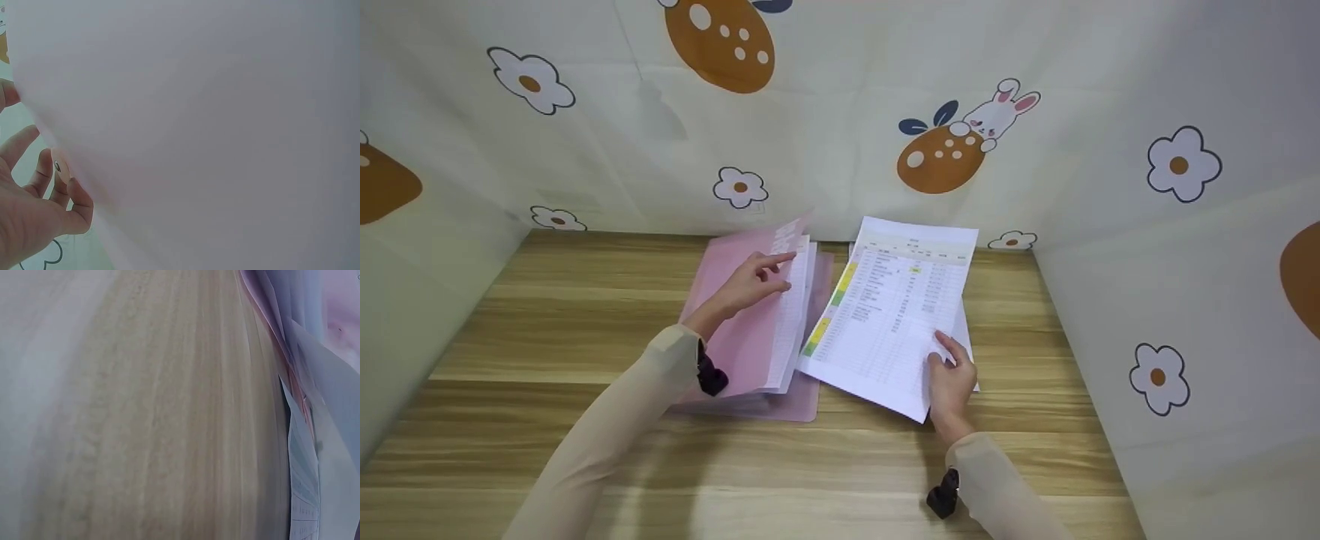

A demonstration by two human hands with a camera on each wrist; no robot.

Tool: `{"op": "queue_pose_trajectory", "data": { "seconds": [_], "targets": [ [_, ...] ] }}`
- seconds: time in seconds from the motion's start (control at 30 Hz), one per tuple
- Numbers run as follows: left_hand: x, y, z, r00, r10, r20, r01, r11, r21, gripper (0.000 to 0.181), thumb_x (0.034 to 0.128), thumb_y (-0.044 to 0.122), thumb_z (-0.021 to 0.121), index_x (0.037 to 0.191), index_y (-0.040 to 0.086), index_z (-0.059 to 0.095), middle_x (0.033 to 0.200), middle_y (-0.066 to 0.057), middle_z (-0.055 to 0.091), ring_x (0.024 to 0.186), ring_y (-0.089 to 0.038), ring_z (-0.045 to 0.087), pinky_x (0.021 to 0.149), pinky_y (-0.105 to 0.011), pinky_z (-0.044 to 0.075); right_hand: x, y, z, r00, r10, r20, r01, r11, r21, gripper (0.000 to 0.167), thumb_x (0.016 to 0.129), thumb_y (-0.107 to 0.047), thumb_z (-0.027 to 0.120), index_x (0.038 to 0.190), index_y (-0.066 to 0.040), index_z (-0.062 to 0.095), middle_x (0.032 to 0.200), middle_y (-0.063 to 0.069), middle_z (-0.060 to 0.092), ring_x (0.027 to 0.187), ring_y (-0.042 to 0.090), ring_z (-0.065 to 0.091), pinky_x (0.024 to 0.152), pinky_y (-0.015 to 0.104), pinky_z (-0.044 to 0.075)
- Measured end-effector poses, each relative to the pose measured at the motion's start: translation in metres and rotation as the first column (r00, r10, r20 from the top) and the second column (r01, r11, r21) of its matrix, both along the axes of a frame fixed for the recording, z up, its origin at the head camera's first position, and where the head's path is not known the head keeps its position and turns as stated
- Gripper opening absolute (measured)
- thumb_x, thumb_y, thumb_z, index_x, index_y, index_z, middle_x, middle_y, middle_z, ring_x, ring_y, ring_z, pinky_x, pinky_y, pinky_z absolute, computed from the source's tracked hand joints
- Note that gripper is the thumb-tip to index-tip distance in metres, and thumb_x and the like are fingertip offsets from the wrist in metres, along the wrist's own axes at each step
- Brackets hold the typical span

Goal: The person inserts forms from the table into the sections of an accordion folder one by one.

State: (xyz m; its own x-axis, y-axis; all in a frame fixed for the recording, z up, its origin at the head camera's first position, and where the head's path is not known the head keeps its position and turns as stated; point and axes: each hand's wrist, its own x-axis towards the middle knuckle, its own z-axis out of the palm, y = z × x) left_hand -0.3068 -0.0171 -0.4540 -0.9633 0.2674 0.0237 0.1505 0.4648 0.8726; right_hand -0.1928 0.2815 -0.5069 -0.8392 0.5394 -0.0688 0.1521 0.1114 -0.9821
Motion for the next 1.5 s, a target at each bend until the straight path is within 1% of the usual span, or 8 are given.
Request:
{"op": "queue_pose_trajectory", "data": {
  "seconds": [0.23,0.37,0.53,0.8,0.87,1.1,1.3,1.5],
  "targets": [
    [0.0,-0.001,0.0,1.0,-0.005,-0.001,0.005,1.0,-0.001,0.052,0.0773,0.02,0.064,0.127,0.018,0.05,0.1,-0.008,0.042,0.089,-0.02,0.04,0.069,-0.029,0.035,0.005,0.002,-0.001,1.0,0.004,0.01,-0.004,1.0,-0.022,0.039,0.079,0.003,0.051,0.117,0.0,0.055,0.129,0.008,0.043,0.104,0.018,0.044,0.073,0.019,0.039],
    [0.0,-0.001,0.001,1.0,-0.006,-0.014,0.006,1.0,0.0,0.052,0.0765,0.02,0.064,0.126,0.018,0.051,0.098,-0.008,0.042,0.088,-0.02,0.04,0.069,-0.028,0.035,0.007,0.003,-0.002,1.0,0.015,0.005,-0.015,1.0,-0.015,0.039,0.08,0.003,0.05,0.119,0.0,0.054,0.131,0.01,0.041,0.107,0.019,0.042,0.074,0.019,0.039],
    [0.0,-0.001,0.0,0.999,-0.009,-0.039,0.009,1.0,0.002,0.052,0.075,0.018,0.065,0.125,0.016,0.052,0.096,-0.009,0.043,0.086,-0.02,0.04,0.068,-0.028,0.035,0.007,0.004,-0.002,1.0,0.007,-0.006,-0.007,1.0,-0.025,0.039,0.08,0.003,0.051,0.118,-0.001,0.055,0.129,0.01,0.042,0.103,0.019,0.045,0.073,0.019,0.04],
    [0.002,-0.001,0.001,0.999,-0.01,-0.048,0.01,1.0,-0.005,0.051,0.0747,0.019,0.064,0.125,0.016,0.052,0.096,-0.009,0.044,0.082,-0.021,0.04,0.065,-0.028,0.035,0.007,0.007,-0.005,1.0,-0.01,0.004,0.011,0.998,-0.059,0.038,0.08,0.001,0.05,0.116,-0.003,0.057,0.122,0.009,0.046,0.08,0.014,0.051,0.061,0.018,0.042],
    [0.001,-0.001,0.001,0.999,-0.005,-0.039,0.005,1.0,-0.005,0.052,0.0747,0.019,0.064,0.125,0.016,0.052,0.097,-0.009,0.044,0.084,-0.02,0.041,0.066,-0.028,0.035,0.007,0.007,-0.005,1.0,-0.009,0.02,0.01,0.999,-0.05,0.037,0.081,0.001,0.05,0.117,-0.004,0.057,0.12,0.011,0.046,0.079,0.013,0.051,0.062,0.018,0.042],
    [0.001,0.0,0.001,1.0,0.0,-0.026,0.0,1.0,0.0,0.052,0.075,0.019,0.064,0.125,0.016,0.052,0.097,-0.009,0.043,0.086,-0.02,0.041,0.067,-0.028,0.035,0.007,0.007,-0.005,0.998,0.011,0.058,-0.008,0.999,-0.048,0.039,0.082,0.0,0.05,0.121,-0.003,0.053,0.128,0.011,0.041,0.094,0.017,0.047,0.071,0.02,0.039],
    [0.001,0.0,0.001,1.0,-0.005,-0.01,0.005,1.0,0.004,0.052,0.0756,0.02,0.064,0.126,0.016,0.051,0.099,-0.008,0.042,0.087,-0.02,0.04,0.068,-0.028,0.036,0.008,0.004,-0.011,0.999,0.026,0.035,-0.026,1.0,-0.018,0.039,0.08,0.003,0.049,0.119,0.0,0.054,0.128,0.01,0.044,0.103,0.017,0.042,0.075,0.018,0.037],
    [0.001,0.0,0.001,1.0,-0.005,-0.005,0.005,1.0,0.019,0.052,0.0758,0.02,0.065,0.126,0.017,0.051,0.099,-0.008,0.042,0.088,-0.02,0.04,0.068,-0.029,0.036,0.008,0.001,-0.014,0.998,0.057,0.032,-0.055,0.997,-0.053,0.04,0.079,0.003,0.048,0.118,0.002,0.053,0.127,0.012,0.043,0.109,0.019,0.038,0.078,0.022,0.036]
  ]
}}
